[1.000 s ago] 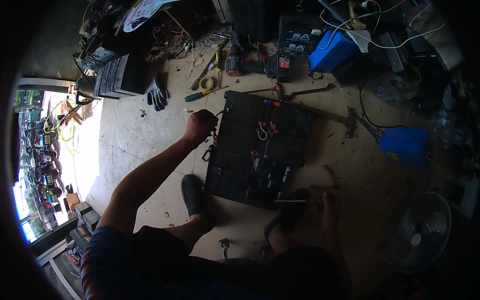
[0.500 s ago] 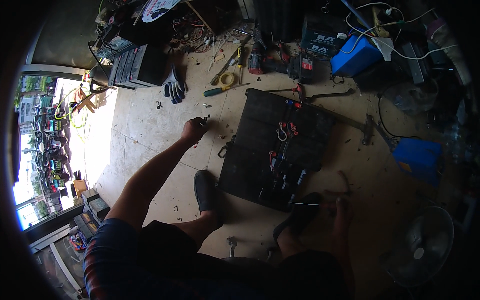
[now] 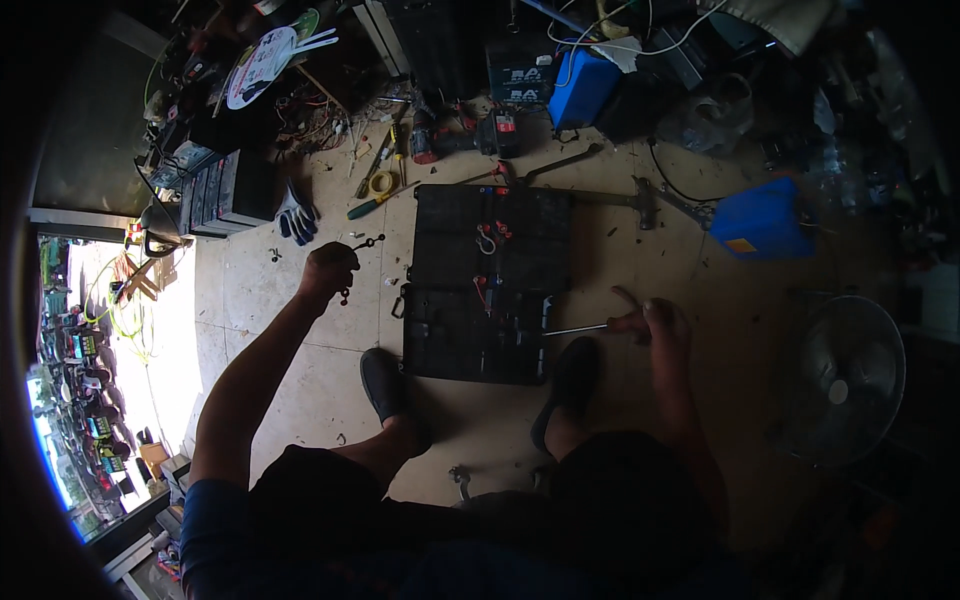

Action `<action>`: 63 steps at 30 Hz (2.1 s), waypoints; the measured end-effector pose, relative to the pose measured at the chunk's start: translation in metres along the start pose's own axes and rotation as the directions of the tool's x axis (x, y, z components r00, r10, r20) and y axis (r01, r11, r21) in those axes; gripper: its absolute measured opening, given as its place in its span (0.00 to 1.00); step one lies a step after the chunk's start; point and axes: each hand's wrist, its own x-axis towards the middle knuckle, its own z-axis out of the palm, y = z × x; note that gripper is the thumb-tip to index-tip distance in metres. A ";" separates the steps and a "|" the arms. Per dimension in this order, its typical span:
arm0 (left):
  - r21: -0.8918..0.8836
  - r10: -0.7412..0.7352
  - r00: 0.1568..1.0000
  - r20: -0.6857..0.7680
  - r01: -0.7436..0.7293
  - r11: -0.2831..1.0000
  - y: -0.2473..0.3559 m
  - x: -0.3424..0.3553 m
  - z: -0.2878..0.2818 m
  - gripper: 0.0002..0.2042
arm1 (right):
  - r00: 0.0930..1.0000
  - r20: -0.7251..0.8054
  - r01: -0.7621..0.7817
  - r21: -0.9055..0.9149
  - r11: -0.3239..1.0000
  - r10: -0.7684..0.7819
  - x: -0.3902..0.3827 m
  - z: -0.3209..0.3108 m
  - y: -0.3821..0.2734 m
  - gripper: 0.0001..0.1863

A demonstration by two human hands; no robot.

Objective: The recorder is shown wiring or repairing a battery pack, specifically connecting wires to terminals.

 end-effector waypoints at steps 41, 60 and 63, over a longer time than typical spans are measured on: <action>0.514 0.816 0.563 0.127 -0.741 0.431 0.161 -0.136 0.012 0.26 | 0.724 0.134 0.493 0.585 0.644 -0.676 -0.153 0.031 -0.245 0.20; -0.706 0.485 0.863 0.140 -0.257 0.660 0.237 -0.255 0.070 0.15 | 0.661 0.180 0.583 0.489 0.649 -0.729 -0.182 0.046 -0.246 0.10; -0.718 0.449 0.886 0.117 -0.237 0.655 0.241 -0.259 0.074 0.15 | 0.666 0.182 0.585 0.474 0.658 -0.724 -0.180 0.046 -0.246 0.11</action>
